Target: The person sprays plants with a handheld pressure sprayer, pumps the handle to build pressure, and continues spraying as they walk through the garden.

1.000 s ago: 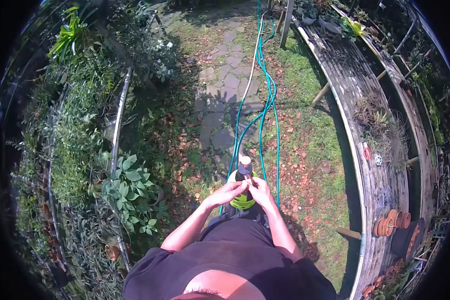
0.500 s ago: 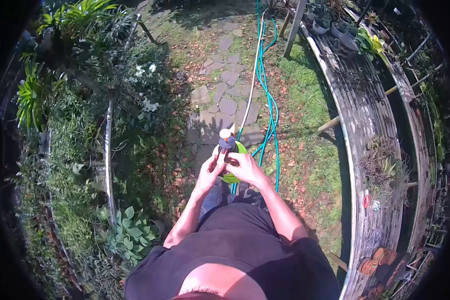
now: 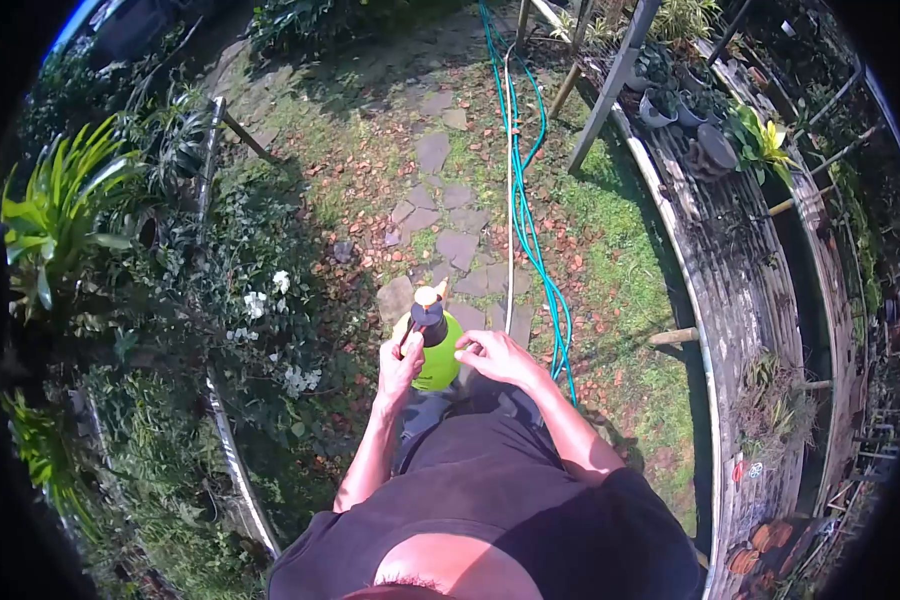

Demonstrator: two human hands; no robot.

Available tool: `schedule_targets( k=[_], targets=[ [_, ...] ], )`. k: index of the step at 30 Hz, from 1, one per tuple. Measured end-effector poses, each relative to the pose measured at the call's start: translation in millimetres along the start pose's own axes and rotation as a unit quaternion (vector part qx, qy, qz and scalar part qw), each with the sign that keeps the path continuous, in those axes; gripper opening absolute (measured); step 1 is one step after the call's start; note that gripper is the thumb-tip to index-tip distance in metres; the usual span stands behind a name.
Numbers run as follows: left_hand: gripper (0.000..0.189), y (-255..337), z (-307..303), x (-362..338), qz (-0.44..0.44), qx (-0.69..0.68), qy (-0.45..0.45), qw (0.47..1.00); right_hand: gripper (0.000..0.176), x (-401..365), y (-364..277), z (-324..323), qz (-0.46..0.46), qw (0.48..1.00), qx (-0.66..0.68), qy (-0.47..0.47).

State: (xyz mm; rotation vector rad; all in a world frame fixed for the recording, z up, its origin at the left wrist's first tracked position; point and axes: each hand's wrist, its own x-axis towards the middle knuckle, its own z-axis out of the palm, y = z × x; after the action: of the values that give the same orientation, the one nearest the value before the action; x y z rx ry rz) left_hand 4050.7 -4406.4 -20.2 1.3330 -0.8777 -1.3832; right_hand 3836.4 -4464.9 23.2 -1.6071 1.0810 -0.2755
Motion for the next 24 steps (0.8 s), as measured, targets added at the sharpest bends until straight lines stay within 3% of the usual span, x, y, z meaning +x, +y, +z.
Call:
schedule_targets(
  k=[3,6,11,15,20,24],
  targets=[
    [0.032,46.3,-18.7,86.5,0.029,-0.047,-0.025,0.998,0.036,74.8,-17.5,-43.1,0.017,0.999,0.017,0.048],
    [0.047,80.6,-34.1,180.7,0.044,-0.033,-0.037,0.998,0.033,159.1,-14.5,-81.7,0.032,0.995,0.056,0.079],
    [0.056,122.8,-28.5,344.2,0.025,-0.096,0.029,0.995,0.023,313.4,-7.8,-157.0,-0.058,0.975,0.183,0.111],
    [0.059,162.8,-8.7,461.1,0.034,-0.056,0.03,0.997,0.024,415.6,-59.0,-232.9,-0.108,0.953,0.229,0.167],
    [0.05,207.4,19.6,582.0,0.074,-0.064,0.026,0.995,0.036,506.9,-136.7,-328.3,-0.211,0.953,0.062,0.208],
    [0.041,226.4,27.5,685.9,0.076,-0.091,0.034,0.992,0.039,595.1,-153.4,-386.1,-0.242,0.945,-0.037,0.215]
  ],
)
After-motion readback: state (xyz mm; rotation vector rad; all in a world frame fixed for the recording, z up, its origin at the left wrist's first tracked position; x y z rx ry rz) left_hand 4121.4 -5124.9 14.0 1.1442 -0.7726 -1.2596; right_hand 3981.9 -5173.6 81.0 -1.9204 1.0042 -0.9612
